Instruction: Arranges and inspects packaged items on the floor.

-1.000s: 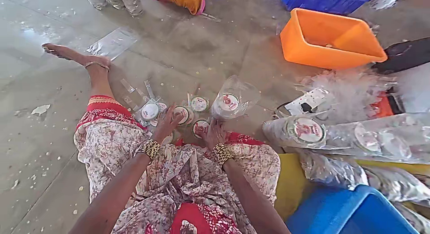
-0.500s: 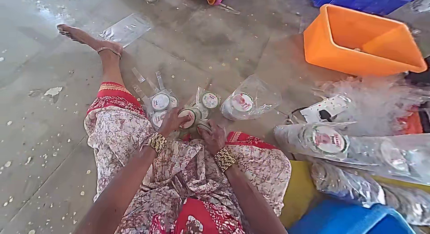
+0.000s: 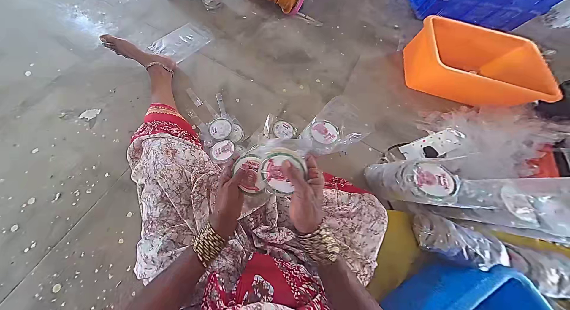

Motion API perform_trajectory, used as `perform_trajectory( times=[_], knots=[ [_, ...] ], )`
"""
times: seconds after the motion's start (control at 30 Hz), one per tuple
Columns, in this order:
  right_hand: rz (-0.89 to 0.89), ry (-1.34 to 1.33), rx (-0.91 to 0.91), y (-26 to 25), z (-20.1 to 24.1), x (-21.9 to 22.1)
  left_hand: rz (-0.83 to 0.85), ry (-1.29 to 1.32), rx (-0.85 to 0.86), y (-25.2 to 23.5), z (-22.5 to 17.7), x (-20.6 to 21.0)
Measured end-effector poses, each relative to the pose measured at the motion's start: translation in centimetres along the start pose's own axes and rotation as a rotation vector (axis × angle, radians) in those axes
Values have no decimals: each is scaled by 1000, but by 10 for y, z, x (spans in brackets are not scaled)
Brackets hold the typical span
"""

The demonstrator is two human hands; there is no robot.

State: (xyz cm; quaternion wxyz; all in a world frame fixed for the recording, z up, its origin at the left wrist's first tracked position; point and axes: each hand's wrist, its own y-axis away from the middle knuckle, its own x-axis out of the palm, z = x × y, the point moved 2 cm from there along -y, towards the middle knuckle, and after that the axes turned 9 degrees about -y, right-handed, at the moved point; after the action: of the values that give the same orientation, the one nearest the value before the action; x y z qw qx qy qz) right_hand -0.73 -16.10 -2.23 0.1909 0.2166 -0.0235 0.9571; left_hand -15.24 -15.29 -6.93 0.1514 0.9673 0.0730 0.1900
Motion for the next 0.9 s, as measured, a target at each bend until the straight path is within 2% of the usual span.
perform_trajectory(
  times=[0.1, 0.3, 0.47, 0.6, 0.67, 0.77, 0.8, 0.87, 0.9],
  knots=[
    [5, 147, -82, 4, -12, -4, -57, 156, -74, 15, 2, 16],
    [112, -6, -291, -4, 46, 6, -248, -30, -134, 5, 16, -9],
    [186, -113, -385, -18, 75, 37, -183, -148, -304, 20, 28, -10],
    [289, -143, -372, -8, 74, 45, -97, -9, -515, 32, 26, 7],
    [355, -135, -275, 4, 64, 36, -100, 72, -459, 40, 20, 7],
    [404, -45, -143, 22, 41, 10, 44, 134, -125, 61, 24, -25],
    [388, -4, -111, 26, 33, 1, 108, 99, -63, 61, 25, -34],
    [320, 55, -53, 30, 23, -14, 213, 133, -32, 53, 21, -39],
    [273, 87, -38, 30, 19, -20, 228, 177, -80, 49, 16, -37]
  ],
)
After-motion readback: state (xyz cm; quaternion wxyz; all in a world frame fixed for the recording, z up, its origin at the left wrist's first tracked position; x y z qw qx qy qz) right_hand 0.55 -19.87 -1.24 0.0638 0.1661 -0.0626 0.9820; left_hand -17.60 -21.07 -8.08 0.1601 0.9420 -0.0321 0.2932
